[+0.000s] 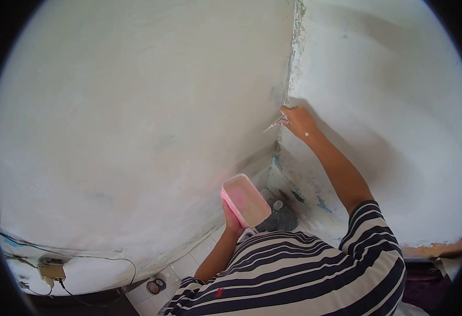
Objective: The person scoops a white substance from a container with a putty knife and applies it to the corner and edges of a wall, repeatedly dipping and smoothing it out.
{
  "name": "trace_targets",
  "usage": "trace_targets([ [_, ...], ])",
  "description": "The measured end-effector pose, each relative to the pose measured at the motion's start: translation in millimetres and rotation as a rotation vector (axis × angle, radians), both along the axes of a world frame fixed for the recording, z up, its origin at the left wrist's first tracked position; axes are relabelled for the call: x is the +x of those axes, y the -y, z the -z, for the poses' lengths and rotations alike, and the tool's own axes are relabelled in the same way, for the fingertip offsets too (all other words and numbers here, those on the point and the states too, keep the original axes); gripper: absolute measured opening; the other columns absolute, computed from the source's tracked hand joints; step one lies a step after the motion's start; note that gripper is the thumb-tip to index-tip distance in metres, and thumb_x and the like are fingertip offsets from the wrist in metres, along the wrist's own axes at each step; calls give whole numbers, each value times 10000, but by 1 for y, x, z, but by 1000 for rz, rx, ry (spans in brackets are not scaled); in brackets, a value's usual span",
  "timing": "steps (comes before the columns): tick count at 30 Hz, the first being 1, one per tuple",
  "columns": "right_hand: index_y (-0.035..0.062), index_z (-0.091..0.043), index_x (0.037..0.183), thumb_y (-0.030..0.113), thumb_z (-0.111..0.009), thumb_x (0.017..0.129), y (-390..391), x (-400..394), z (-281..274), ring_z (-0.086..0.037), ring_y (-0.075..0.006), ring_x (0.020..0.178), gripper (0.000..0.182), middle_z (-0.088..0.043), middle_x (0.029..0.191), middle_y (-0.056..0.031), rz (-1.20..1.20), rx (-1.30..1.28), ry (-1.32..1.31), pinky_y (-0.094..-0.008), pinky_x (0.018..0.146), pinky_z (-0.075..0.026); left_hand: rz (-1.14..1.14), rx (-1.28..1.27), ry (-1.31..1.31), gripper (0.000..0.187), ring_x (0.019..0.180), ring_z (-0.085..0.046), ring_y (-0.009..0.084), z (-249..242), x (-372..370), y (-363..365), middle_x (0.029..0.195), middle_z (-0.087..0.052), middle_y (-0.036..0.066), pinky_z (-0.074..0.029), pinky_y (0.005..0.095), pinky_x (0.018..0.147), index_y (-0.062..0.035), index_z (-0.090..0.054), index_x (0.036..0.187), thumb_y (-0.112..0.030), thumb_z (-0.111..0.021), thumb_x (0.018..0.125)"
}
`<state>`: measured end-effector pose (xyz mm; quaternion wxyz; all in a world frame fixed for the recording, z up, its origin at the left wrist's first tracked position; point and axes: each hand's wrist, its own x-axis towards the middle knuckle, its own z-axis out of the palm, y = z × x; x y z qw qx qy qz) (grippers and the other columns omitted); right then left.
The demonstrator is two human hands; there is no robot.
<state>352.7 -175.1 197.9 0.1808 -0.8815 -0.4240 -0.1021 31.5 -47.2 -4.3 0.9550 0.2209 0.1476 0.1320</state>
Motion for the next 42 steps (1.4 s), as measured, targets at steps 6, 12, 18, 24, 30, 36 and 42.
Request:
trace_targets([
  [6,88,-589,1027,263,-692,899,-12,25,-25,-682,-355,842,240,-691,876,-151,-61,145,130,-466,714,-535,12,10,-1,783,1324,-507,300,4,-1,-4,1480,-488,81,-430,491,1101,-154,-365,1516,-713,-223,987],
  [12,73,-654,1061,258,-752,860,8,44,-171,-684,-315,731,290,-705,855,-143,-160,425,635,-377,659,-549,68,-33,-34,779,1303,-528,296,-7,-7,-1,1453,-512,66,-452,498,1077,-178,-379,1506,-724,-198,980],
  [18,77,-660,1052,221,-741,864,26,9,-234,-687,-291,709,250,-708,852,-141,-30,527,670,-347,643,-536,33,14,-53,748,1302,-528,281,-2,-3,-3,1445,-517,58,-458,486,1071,-178,-390,1496,-700,-199,996],
  [24,53,-654,1024,203,-772,831,53,-13,-125,-658,-291,688,272,-673,791,-127,34,413,470,-374,626,-518,44,-16,-35,754,1307,-522,287,-5,-7,-2,1449,-512,63,-454,488,1076,-168,-384,1499,-697,-195,997],
  [30,24,-653,1018,185,-783,813,90,-46,-58,-670,-318,709,291,-686,815,-153,110,499,218,-374,629,-520,36,-4,-22,768,1311,-518,296,5,-7,-3,1453,-508,71,-451,495,1079,-166,-378,1503,-706,-190,991],
  [36,-28,-633,1101,-51,-670,855,79,-81,-11,-696,-169,953,250,-722,1050,-127,25,757,-320,-295,830,-563,61,34,-67,765,1308,-523,298,-9,-6,-1,1457,-506,70,-450,500,1079,-168,-376,1505,-706,-199,991],
  [42,9,-568,1247,-25,-673,857,83,-112,23,-668,-160,1043,405,-709,1120,-148,-94,1026,-810,-319,894,-546,43,15,-51,758,1316,-519,288,-20,12,0,1455,-511,66,-444,481,1086,-170,-381,1505,-702,-206,994],
])
